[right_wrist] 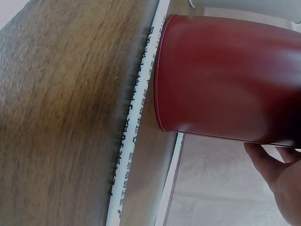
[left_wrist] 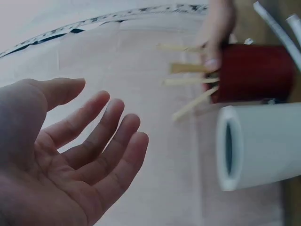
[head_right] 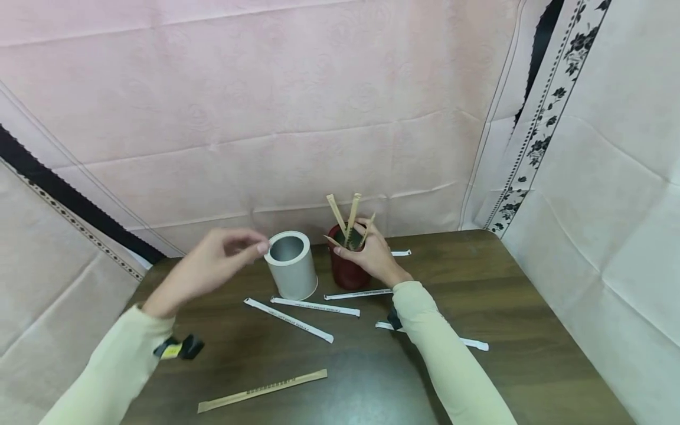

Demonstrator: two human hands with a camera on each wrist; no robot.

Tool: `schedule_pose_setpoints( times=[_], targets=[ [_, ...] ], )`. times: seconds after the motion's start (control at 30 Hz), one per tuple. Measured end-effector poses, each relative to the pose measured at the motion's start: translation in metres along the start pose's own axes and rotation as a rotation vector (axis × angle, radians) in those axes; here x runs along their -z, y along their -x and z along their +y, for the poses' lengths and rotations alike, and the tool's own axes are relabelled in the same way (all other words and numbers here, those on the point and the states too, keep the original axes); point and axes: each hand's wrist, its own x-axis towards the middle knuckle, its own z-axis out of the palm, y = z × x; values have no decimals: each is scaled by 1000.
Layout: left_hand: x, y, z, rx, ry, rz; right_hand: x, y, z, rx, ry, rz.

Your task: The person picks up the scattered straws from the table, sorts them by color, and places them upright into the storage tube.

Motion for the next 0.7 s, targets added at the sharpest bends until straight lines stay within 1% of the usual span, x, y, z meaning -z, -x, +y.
schedule_pose_setpoints(
  times=[0.1, 0.13, 0.2, 0.3, 0.33, 0.4, 0.43, 0.53, 0.6, 0.7],
  targets=[
    [-23, 33, -18, -12, 10, -28, 1, 1, 1, -10, -3, -3],
    [-32, 44, -25, -18, 25, -49, 1, 0, 1, -8, -2, -8],
    [-50, 64, -43, -18, 83, -105, 1, 0, 0, -4, 1, -14],
    [-77, 88, -71, 20, 180, -202, 0, -2, -1, 1, 0, -11],
    [-85, 95, -81, 45, 207, -231, 0, -2, -2, 1, -3, -7],
    [-97, 105, -97, 94, 222, -270, 0, -3, -2, -3, -9, 1],
    [-103, 109, -105, 114, 217, -280, 0, -3, -3, -3, -13, 4],
    [-114, 117, -121, 157, 195, -275, -1, -3, -2, -3, -23, -2],
    [-118, 120, -126, 169, 191, -266, -1, -2, -1, -2, -26, -6],
    [-122, 124, -124, 177, 203, -276, 0, 1, 0, -8, -22, -7]
  ],
)
